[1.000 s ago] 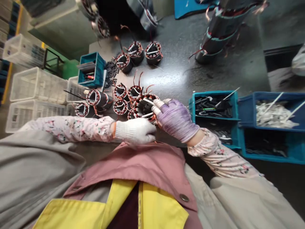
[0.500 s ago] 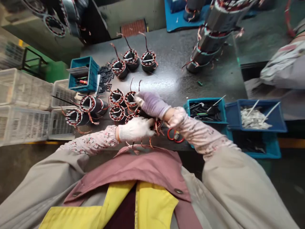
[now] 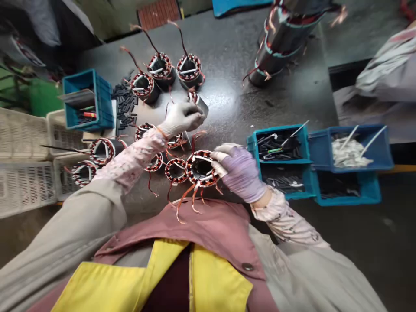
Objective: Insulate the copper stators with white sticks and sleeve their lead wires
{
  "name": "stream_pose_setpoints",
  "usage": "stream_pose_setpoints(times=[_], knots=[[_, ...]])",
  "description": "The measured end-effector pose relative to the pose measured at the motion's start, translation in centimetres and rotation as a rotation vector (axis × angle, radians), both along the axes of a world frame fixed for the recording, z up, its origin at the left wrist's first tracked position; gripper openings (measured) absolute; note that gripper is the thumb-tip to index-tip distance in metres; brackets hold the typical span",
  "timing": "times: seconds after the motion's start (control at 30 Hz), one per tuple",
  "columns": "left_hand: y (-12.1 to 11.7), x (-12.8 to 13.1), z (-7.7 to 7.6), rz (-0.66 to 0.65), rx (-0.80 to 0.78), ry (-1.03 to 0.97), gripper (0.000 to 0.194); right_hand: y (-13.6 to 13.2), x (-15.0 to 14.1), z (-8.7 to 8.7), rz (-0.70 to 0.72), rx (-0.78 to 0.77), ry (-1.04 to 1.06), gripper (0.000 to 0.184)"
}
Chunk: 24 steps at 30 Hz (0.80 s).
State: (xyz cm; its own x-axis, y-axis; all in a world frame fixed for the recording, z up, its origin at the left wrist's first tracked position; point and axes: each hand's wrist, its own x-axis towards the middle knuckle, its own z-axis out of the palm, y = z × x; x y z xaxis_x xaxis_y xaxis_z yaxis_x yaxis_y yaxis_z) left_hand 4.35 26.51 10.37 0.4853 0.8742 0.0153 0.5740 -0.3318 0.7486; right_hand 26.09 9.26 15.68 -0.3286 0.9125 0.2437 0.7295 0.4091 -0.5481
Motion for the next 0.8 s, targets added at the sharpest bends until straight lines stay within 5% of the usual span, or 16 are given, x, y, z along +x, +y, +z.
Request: stream_pose_setpoints(times=[0.1,0.27,0.4,0.5,0.57,0.7,0.8], knots=[[0.4,1.8,-3.5,-0.144,-0.015,0.353,0.021,1.4,-2.4,0.7,0.204,0.011,-0.269,0.026],[-2.2,3.4,-5.8,-0.001,-0.286,0.523,0.035,4.8,-5.9,0.8,0.448,-0.186,-0.463,0.024],[-3.9,1.3,-4.1,0.009,-0.206,0.371,0.023,6.3,-3.9,0.3,0.244,-0.331,-0.114,0.018],[-6.2,-2.1,-1.7,0.125,-0.044,0.139,0.022,6.2,-1.5,1.1,-0.011,-0.259,0.128,0.024],[-8.3,-4.0,-0.5,0.187,0.011,0.012,0.020,5.7,-1.4,1.6,0.035,-0.163,0.016,0.026],[-11.8,-5.4,0.7,0.243,0.013,-0.057,0.018,5.3,-4.9,1.4,0.388,-0.175,-0.499,0.026],[-13.4,-5.4,1.3,0.255,0.048,-0.102,0.018,5.8,-6.4,0.8,0.376,-0.197,-0.533,0.025]])
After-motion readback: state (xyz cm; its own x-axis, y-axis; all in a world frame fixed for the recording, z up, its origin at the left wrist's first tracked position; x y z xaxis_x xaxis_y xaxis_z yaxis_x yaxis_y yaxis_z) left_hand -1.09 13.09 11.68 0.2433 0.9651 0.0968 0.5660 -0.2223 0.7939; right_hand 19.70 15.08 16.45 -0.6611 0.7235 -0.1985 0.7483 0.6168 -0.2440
